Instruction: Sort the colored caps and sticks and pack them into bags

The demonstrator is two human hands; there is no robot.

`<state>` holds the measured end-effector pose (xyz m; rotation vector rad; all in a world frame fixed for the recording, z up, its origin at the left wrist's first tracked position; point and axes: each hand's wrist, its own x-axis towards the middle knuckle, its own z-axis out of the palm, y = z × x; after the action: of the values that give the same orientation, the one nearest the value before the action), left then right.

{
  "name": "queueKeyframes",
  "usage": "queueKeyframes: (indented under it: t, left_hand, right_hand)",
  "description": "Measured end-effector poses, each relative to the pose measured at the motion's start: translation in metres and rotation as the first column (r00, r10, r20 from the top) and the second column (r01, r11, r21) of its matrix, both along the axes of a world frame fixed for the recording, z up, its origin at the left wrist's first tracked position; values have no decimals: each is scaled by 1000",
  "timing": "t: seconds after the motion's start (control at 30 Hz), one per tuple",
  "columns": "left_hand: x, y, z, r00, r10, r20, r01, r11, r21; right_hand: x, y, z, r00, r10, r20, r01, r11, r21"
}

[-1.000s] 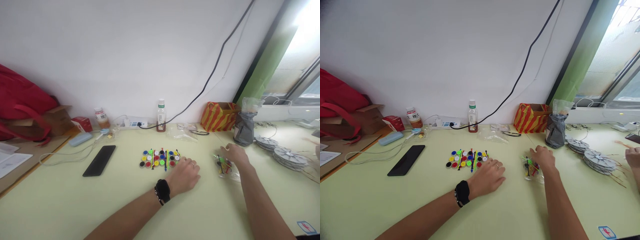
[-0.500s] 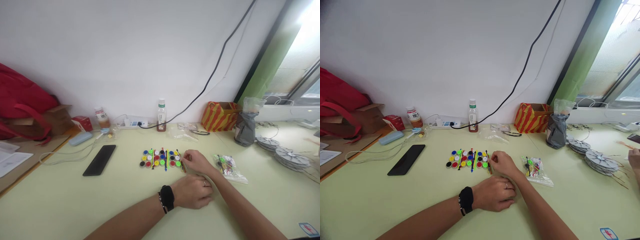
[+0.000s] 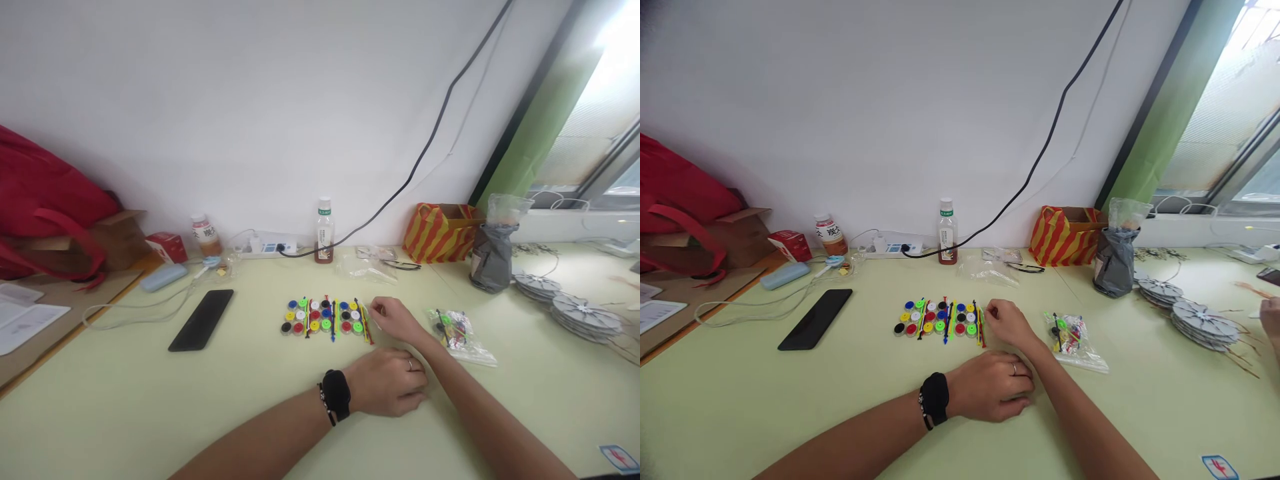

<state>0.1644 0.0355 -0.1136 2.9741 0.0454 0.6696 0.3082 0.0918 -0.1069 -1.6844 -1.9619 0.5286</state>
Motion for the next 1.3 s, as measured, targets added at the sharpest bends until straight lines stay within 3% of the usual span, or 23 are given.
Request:
queueKeyframes:
  t: [0.23,0.43,0.53,0.63,0.7,0.8,0.97,1.3]
  left_hand:
    - [0,-1,1,1000,-7,-3,8,998,60]
    - [-25,12,29,994,64,87,-75,988,138]
    - [-69,33,52,934,271,235,-277,961,-6]
    - [-121,55,65,746,595,300,-560,803,-201]
    - [-147,63,64,656,716,241,-677,698,-234]
    - [-159,63,50,661,749,49,-735,659,-160]
    - [-138,51,24,676,729,-109,-736,675,-53]
    - [-136,46,13,668,736,-109,-742,671,-13]
  right_hand:
    - [9,-3,-4,997,-68,23,67,997,36]
    - [-3,-6,-5,973,80,-217,-76,997,25]
    - [-9,-8,-3,951,145,-273,-145,989,20]
    - [-15,-13,0,983,99,-157,-80,990,119]
    - [-23,-19,0,997,66,-35,-55,967,249]
    - [-40,-27,-7,978,120,170,-174,921,348]
    - [-57,-31,-18,920,202,337,-296,920,257]
    - [-54,-22,-16,907,295,299,-358,916,183]
